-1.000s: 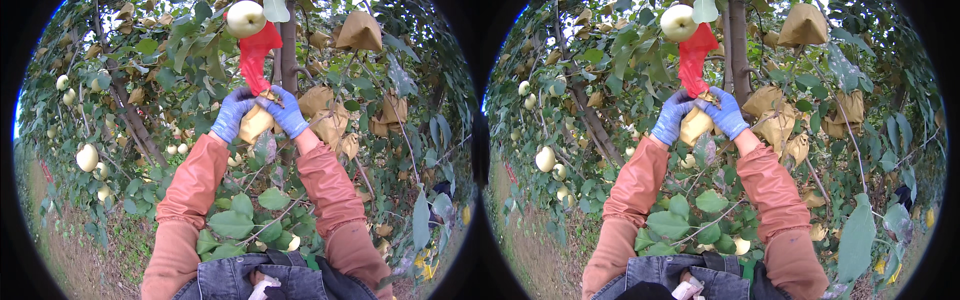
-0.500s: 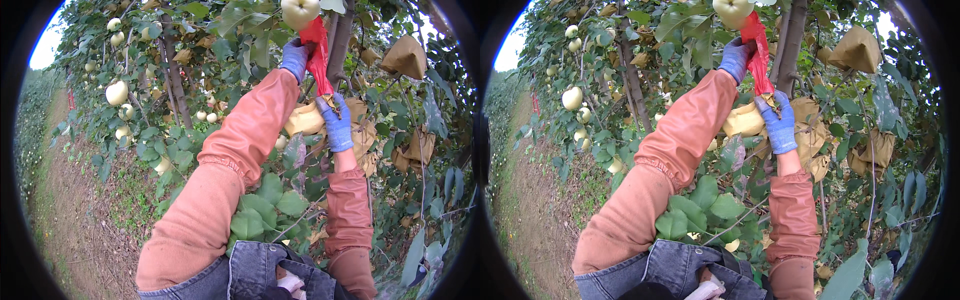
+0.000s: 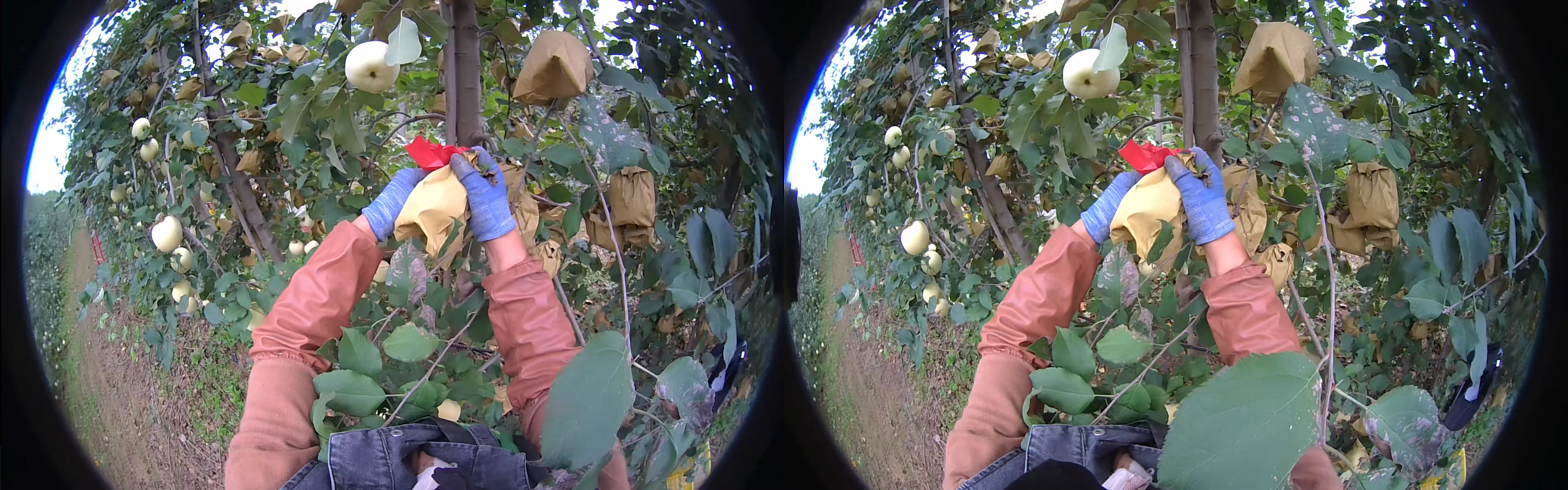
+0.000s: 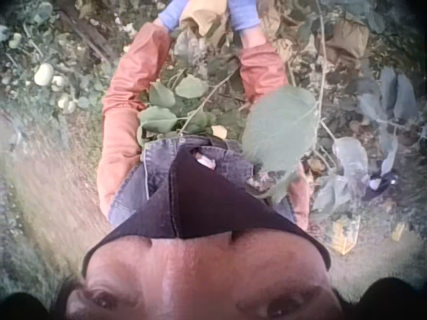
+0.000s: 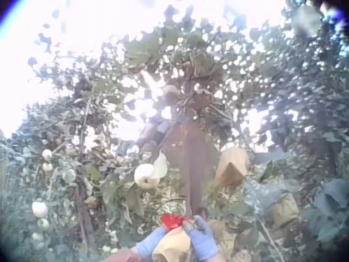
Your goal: The person removes brown paper bags tied around apples on a tree, one at a time, using gloved hands. The removed bags are placed into a yellow sack on the ground. The person continues moving between branches to collect more bags.
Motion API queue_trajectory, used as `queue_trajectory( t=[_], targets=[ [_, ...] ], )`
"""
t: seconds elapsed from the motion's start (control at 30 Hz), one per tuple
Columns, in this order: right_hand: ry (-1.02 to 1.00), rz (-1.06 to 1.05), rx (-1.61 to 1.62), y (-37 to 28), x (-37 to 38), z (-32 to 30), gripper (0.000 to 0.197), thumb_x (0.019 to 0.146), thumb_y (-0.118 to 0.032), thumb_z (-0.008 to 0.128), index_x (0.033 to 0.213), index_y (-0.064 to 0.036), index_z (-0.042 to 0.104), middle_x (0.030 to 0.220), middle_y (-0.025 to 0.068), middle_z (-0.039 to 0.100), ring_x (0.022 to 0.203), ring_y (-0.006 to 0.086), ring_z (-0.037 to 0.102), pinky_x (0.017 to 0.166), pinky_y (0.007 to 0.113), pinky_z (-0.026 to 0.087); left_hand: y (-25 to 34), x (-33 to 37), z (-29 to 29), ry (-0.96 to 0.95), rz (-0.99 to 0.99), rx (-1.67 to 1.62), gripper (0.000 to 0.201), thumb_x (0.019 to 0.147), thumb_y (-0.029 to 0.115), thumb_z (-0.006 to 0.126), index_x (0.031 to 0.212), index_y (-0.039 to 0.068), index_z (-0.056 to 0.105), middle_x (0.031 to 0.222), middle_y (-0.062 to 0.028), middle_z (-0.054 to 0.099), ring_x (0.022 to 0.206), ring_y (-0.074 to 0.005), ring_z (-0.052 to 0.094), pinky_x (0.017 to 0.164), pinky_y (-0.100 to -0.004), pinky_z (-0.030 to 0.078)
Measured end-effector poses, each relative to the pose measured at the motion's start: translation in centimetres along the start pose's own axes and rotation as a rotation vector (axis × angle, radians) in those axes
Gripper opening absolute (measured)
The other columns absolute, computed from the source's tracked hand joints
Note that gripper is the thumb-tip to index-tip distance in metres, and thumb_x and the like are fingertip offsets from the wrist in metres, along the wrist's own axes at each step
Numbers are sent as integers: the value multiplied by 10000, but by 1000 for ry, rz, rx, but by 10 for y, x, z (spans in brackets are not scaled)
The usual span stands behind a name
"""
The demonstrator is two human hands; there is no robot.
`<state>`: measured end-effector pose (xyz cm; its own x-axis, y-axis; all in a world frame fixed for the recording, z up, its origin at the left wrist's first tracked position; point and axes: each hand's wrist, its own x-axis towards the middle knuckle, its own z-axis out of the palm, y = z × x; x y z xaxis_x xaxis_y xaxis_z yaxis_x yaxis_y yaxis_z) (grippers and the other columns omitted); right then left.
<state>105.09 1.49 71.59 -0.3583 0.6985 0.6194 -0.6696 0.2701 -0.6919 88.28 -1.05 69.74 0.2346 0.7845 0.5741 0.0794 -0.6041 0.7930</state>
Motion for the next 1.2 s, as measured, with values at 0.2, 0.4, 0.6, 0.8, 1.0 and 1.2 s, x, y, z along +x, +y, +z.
queue_trajectory(
  t=[0.2, 0.4, 0.6, 0.8, 1.0, 1.2],
  targets=[
    [65, -146, -156, -35, 36, -23, 206, 863, -135, 715, 1039, -92, 616, 944, 15, 625, 843, 104, 591, 735, 258, 515, 115, 7, -21, 170, 64, 371, 261, 916, 190, 637, 1067, -19, 675, 943, -62, 693, 862, -119, 639, 796, -256, 509],
    [34, -431, -420, -48, 93, -16, 263, 845, -153, 741, 1075, -77, 640, 1011, 41, 638, 876, 111, 588, 769, 257, 514, 224, 57, -52, 595, 650, 481, 182, 922, 183, 643, 990, 29, 713, 832, -46, 705, 719, -98, 630, 657, -222, 489],
    [-34, -317, -736, -40, 126, 11, 183, 856, -185, 710, 945, -30, 671, 811, 51, 665, 738, 109, 594, 709, 264, 504, 241, 158, -26, 620, 1035, 1735, 179, 865, 112, 642, 1039, 92, 679, 915, -74, 706, 829, -179, 665, 757, -315, 528],
    [-449, -392, -1229, -71, 83, 43, 204, 843, -236, 699, 991, -97, 680, 895, 156, 668, 857, 273, 652, 808, 337, 510, 261, 197, -36, 733, 942, 1862, 332, 814, 133, 573, 1141, 149, 629, 1018, -125, 676, 978, -319, 635, 848, -437, 490],
    [-494, -438, -911, -158, 54, 70, 193, 849, -183, 706, 958, -29, 669, 823, 31, 661, 765, 104, 604, 729, 265, 501, 264, 207, -56, 539, 756, 1584, 307, 789, 166, 613, 1089, 140, 673, 976, -152, 690, 916, -348, 653, 799, -436, 515],
    [31, -759, -932, -156, 146, 74, 237, 845, -155, 700, 1060, -56, 691, 899, 81, 709, 793, 137, 649, 762, 280, 526, 256, 228, -94, 547, 919, 1234, 263, 784, 102, 634, 1036, 135, 700, 955, -163, 691, 890, -360, 657, 784, -412, 519]
  ],
)
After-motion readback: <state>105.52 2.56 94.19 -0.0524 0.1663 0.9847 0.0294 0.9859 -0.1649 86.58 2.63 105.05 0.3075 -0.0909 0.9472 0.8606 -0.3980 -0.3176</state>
